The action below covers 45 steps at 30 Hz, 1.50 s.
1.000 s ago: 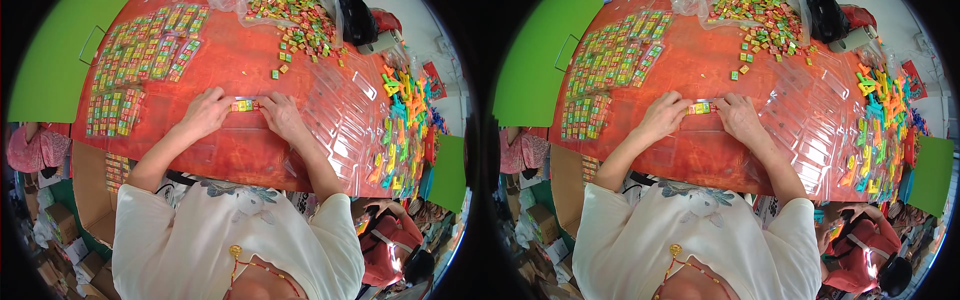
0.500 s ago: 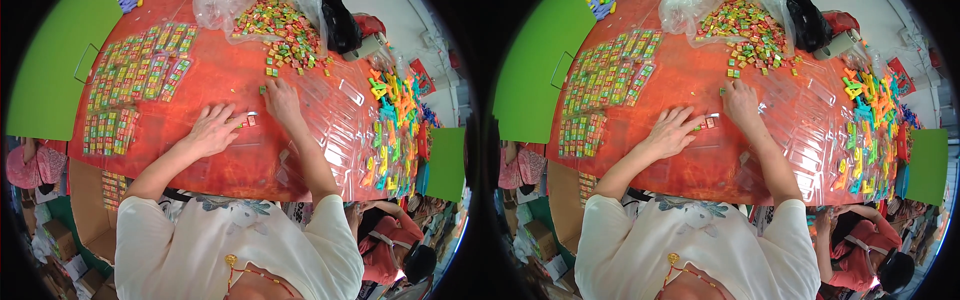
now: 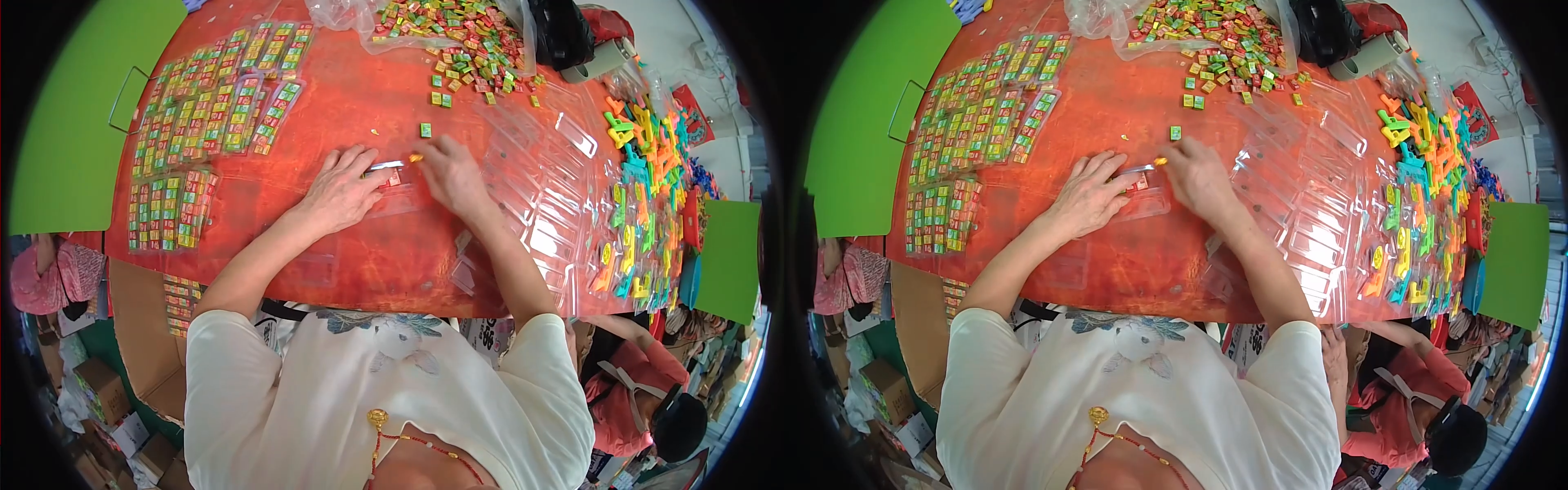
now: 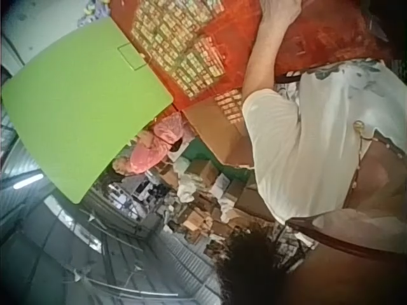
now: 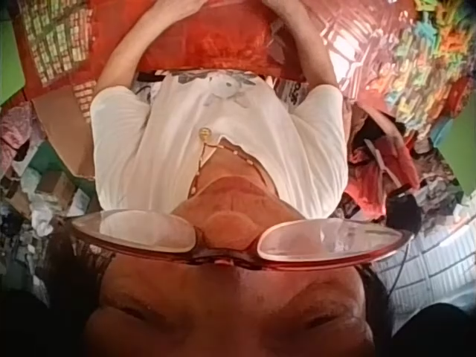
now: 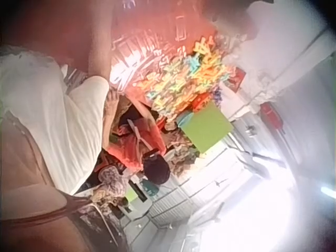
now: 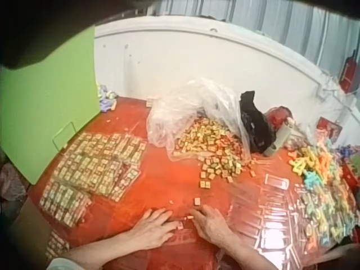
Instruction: Arranging and sorting small plastic toy blocks on a factory workbench.
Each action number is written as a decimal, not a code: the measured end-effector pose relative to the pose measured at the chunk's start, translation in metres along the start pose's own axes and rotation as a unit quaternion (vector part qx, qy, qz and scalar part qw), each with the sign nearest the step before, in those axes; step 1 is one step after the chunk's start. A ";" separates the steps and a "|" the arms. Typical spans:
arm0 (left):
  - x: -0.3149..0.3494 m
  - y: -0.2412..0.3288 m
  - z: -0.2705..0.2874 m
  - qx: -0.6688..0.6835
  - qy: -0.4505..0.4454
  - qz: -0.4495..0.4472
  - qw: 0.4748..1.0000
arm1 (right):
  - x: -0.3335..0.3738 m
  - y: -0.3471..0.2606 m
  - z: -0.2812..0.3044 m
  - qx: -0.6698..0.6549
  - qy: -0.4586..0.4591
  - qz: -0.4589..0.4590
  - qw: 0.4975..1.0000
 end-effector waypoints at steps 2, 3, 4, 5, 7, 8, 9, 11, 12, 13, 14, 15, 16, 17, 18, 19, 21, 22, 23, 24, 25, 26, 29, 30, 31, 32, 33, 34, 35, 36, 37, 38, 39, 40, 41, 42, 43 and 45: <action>-0.001 0.001 0.000 0.016 0.002 0.001 1.000 | 0.009 -0.011 0.000 0.022 -0.018 0.021 0.999; -0.001 0.002 0.001 0.030 0.005 0.004 1.000 | 0.011 -0.017 0.005 0.031 -0.049 0.028 0.998; 0.000 0.002 0.002 0.030 0.005 0.005 1.000 | 0.012 -0.021 0.008 0.041 -0.080 0.035 0.995; 0.001 0.002 0.003 0.035 0.009 0.005 0.999 | 0.011 -0.022 0.009 0.040 -0.080 0.036 0.995; 0.002 0.002 0.002 0.040 0.014 0.005 0.999 | 0.011 -0.020 0.013 0.011 -0.081 0.027 0.996; 0.003 0.001 0.001 0.038 0.013 0.011 0.999 | 0.011 -0.021 0.013 0.011 -0.080 0.028 0.996; 0.002 0.001 0.000 0.036 0.012 0.015 0.999 | 0.010 -0.022 0.011 0.007 -0.080 0.014 0.997; 0.001 0.003 0.000 0.037 0.003 0.021 0.999 | 0.010 -0.024 0.006 0.005 -0.079 0.000 0.997; 0.001 0.002 0.000 0.036 -0.006 0.030 0.999 | 0.009 -0.024 0.000 0.015 -0.090 -0.008 0.996; 0.001 0.002 0.000 0.035 -0.006 0.030 0.999 | 0.009 -0.024 -0.003 0.026 -0.101 -0.016 0.994; 0.001 0.002 0.000 0.039 0.005 0.019 0.999 | 0.010 -0.023 -0.003 0.026 -0.101 -0.016 0.994; 0.001 0.002 0.000 0.041 0.018 0.011 0.999 | 0.010 -0.020 -0.001 0.013 -0.090 -0.005 0.996; 0.002 0.001 0.000 0.041 0.020 0.013 0.999 | 0.010 -0.018 0.001 0.001 -0.079 0.006 0.997; 0.003 0.000 -0.001 0.037 0.025 0.009 0.999 | 0.011 -0.018 0.001 0.001 -0.080 0.009 0.997; 0.003 0.000 -0.002 0.035 0.029 0.005 0.999 | 0.014 -0.018 0.003 0.002 -0.084 0.014 0.996; 0.003 -0.001 -0.002 0.035 0.031 0.006 0.999 | 0.016 -0.018 0.004 0.003 -0.089 0.018 0.996; 0.003 -0.002 -0.001 0.044 0.030 0.003 0.999 | 0.020 -0.019 0.005 0.000 -0.095 0.030 0.995; 0.002 -0.001 0.000 0.045 0.030 0.003 0.999 | 0.021 -0.019 0.005 -0.003 -0.099 0.041 0.994; 0.002 -0.001 0.002 0.048 0.033 0.004 0.998 | 0.020 -0.019 0.005 -0.003 -0.099 0.041 0.994; 0.000 -0.001 0.002 0.050 0.035 0.002 0.998 | 0.018 -0.018 0.005 -0.017 -0.086 0.041 0.995; 0.000 -0.001 0.002 0.050 0.035 0.000 0.998 | 0.016 -0.017 0.005 -0.032 -0.073 0.040 0.996; 0.003 -0.001 0.001 0.054 0.034 0.000 0.998 | 0.018 -0.018 0.004 -0.030 -0.071 0.041 0.996; 0.000 -0.004 0.002 0.057 0.040 -0.008 0.998 | 0.009 -0.008 -0.001 -0.054 -0.067 -0.007 0.996; 0.000 -0.002 0.002 0.067 0.017 0.018 0.997 | 0.003 -0.004 0.000 -0.022 -0.039 -0.034 0.998; 0.000 -0.001 0.002 0.078 -0.006 0.045 0.996 | -0.004 0.001 -0.001 0.011 -0.010 -0.060 0.998; -0.003 0.002 0.002 0.076 -0.004 0.043 0.996 | -0.012 0.009 -0.004 0.054 0.011 -0.065 0.996; -0.007 0.007 0.001 0.064 0.005 0.050 0.997 | -0.016 0.015 -0.010 0.055 0.012 -0.066 0.996; -0.011 0.009 0.001 0.052 0.015 0.054 0.997 | -0.020 0.022 -0.015 0.077 0.007 -0.067 0.995; -0.011 0.009 -0.002 0.051 0.016 0.051 0.997 | -0.020 0.028 -0.019 0.099 0.001 -0.068 0.993; -0.012 0.009 -0.005 0.031 0.009 0.045 0.998 | -0.022 0.031 -0.022 0.100 0.003 -0.066 0.993; -0.013 0.007 -0.008 0.012 0.001 0.038 0.999 | -0.024 0.034 -0.025 0.110 -0.004 -0.070 0.991; -0.015 0.004 -0.009 0.001 0.012 0.043 0.999 | -0.024 0.037 -0.028 0.119 -0.012 -0.075 0.990; -0.018 0.002 -0.008 -0.007 0.027 0.046 0.999 | -0.025 0.043 -0.028 0.126 -0.012 -0.087 0.988; -0.022 0.000 -0.005 -0.016 0.039 0.050 0.998 | -0.025 0.048 -0.027 0.130 -0.011 -0.101 0.986; -0.024 -0.003 -0.004 -0.006 0.040 0.060 0.997 | -0.023 0.053 -0.025 0.136 -0.006 -0.105 0.985; -0.025 -0.010 0.000 0.051 0.052 0.068 0.995 | -0.020 0.050 -0.022 0.132 -0.012 -0.106 0.986; -0.026 -0.019 0.005 0.104 0.067 0.077 0.989 | -0.021 0.044 -0.018 0.140 -0.020 -0.101 0.985; -0.023 -0.037 0.013 0.273 0.115 0.118 0.948 | -0.018 0.035 -0.011 0.139 -0.024 -0.088 0.986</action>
Point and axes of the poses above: each hand's wrist, its own x-axis away from the middle knuckle, its own z-axis out of the back of the hand, y = z × x, the point moved 1 cm from there along -x, towards the middle knuckle, and after that the axes turned 14 degrees about x, right-handed, at the moved point
